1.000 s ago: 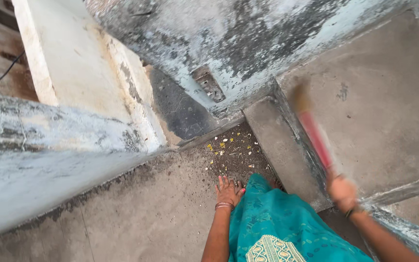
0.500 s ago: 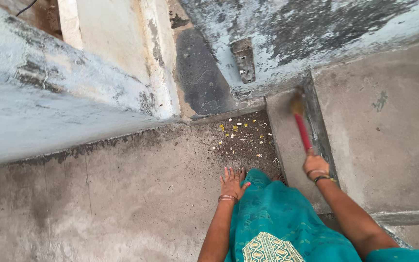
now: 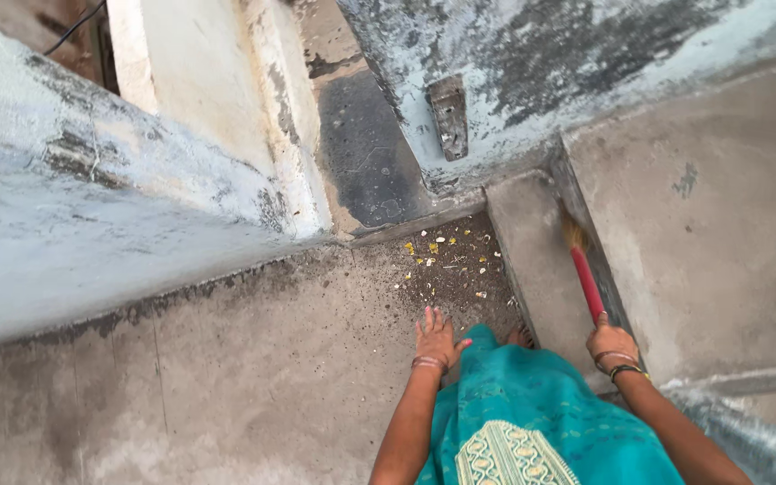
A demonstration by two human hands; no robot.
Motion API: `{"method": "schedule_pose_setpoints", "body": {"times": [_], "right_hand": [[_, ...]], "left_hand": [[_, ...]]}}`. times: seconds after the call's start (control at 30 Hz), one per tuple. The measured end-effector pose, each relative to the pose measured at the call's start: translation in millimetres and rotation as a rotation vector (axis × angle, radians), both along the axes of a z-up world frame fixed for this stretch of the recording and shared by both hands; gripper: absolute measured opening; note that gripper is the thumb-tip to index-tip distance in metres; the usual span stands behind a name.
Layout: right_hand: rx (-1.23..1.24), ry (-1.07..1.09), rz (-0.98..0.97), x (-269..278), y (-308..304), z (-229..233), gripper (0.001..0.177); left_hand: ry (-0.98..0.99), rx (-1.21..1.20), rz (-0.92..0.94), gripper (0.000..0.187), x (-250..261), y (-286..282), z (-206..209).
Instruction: The person sweeps debris from concrete stairs and a tiled floor using a broom, moving dirt and scattered flower petals into a pile.
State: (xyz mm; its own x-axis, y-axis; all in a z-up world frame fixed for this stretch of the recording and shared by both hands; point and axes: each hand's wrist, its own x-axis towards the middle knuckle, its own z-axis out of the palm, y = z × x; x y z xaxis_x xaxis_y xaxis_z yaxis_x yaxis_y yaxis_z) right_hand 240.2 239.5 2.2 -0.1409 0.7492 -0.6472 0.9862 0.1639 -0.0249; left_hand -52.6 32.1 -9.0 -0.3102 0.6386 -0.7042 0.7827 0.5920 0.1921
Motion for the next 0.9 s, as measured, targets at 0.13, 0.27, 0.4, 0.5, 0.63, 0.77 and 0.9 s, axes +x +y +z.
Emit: {"method": "schedule_pose_setpoints", "body": {"times": [0.13, 0.27, 0.4, 0.5, 0.63, 0.77, 0.9], "right_hand": [[-0.033, 0.078, 0.191, 7.9, -62.3, 1.2, 0.059], [-0.080, 0.094, 0.208, 22.4, -119.3, 23.8, 0.061], [-0.042, -0.020, -0.100, 46.2, -142.0, 34.3, 0.062], [0.032, -0.017, -0.251, 55.4, -151.9, 26.9, 0.054], [-0.019, -0.003, -0.144, 27.6, -216.6, 11.7, 0.056], [-0.045, 0.042, -0.074, 18.6, -287.6, 23.2, 0.059], [0.030, 0.000, -0.307, 41.0, -314.8, 30.6, 0.060]], "left_hand": [[0.010, 0.034, -0.114, 0.091, -16.0, 1.1, 2.4], [0.022, 0.070, -0.201, 0.092, -42.3, -9.7, 7.2], [0.021, 0.072, -0.241, 0.093, -69.7, -27.9, 7.3], [0.021, 0.056, -0.296, 0.094, -81.2, -52.8, 5.3], [0.031, -0.016, -0.399, 0.091, -87.0, -73.2, -0.6], [0.018, -0.060, -0.484, 0.089, -83.4, -86.1, 2.3], [0.013, -0.045, -0.580, 0.089, -71.9, -80.7, 6.4]]}}
